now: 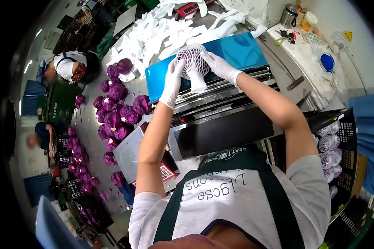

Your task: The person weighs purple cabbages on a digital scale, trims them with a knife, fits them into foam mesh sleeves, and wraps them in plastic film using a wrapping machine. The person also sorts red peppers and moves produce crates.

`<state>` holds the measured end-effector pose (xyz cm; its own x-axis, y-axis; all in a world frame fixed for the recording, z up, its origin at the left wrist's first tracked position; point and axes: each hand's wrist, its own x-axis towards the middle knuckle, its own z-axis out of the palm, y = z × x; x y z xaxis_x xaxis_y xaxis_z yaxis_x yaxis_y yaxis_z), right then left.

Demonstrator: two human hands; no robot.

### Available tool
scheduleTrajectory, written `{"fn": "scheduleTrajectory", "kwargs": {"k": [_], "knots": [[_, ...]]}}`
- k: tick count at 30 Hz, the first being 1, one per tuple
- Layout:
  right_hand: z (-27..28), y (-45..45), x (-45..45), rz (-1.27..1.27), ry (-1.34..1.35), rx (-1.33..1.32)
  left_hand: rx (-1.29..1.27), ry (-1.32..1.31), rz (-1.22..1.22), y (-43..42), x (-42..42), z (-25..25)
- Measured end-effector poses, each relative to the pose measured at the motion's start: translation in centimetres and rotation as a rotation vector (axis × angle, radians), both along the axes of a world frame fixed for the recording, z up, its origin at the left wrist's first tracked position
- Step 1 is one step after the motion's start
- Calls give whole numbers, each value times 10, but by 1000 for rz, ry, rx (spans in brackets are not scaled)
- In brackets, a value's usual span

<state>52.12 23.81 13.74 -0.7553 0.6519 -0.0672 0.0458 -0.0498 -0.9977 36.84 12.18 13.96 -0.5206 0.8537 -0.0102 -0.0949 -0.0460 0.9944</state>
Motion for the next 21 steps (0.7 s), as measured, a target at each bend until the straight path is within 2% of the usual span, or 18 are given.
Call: {"fn": "scheduleTrajectory", "kwargs": {"k": [2,3,4,6,8,10,12,13,14,16,17,18,19,20,21], "knots": [[3,8,13,55,-74,111,-197,133,-7,-4,-12,8],[-2,19,18,94,-126,270,-205,228,49,-9,-17,7],[-16,26,24,35,-98,243,-217,394,130,-18,-21,8],[38,22,53,112,-340,646,-218,754,74,-49,-31,29],[31,31,75,271,-62,1090,-265,1169,-233,-76,-48,36],[24,34,82,567,-65,1353,-176,1660,-554,-88,-52,37],[4,33,81,724,-68,1414,-107,1775,-731,-93,-50,23],[-5,32,79,739,-106,1397,-137,1716,-813,-92,-57,10],[-4,30,79,710,-140,1315,-51,1784,-753,-90,-57,14],[-4,22,84,657,-204,1146,-89,1541,-709,-94,-56,5],[4,12,91,623,-326,1007,-219,1326,-737,-100,-47,19],[13,5,99,672,-358,874,-109,1144,-681,-110,-46,16],[26,0,107,769,-344,747,-209,1024,-700,-121,-47,19],[43,-3,115,847,-416,587,-312,899,-721,-127,-37,48],[67,-1,118,957,-416,366,-391,660,-724,-128,-31,88]]}}
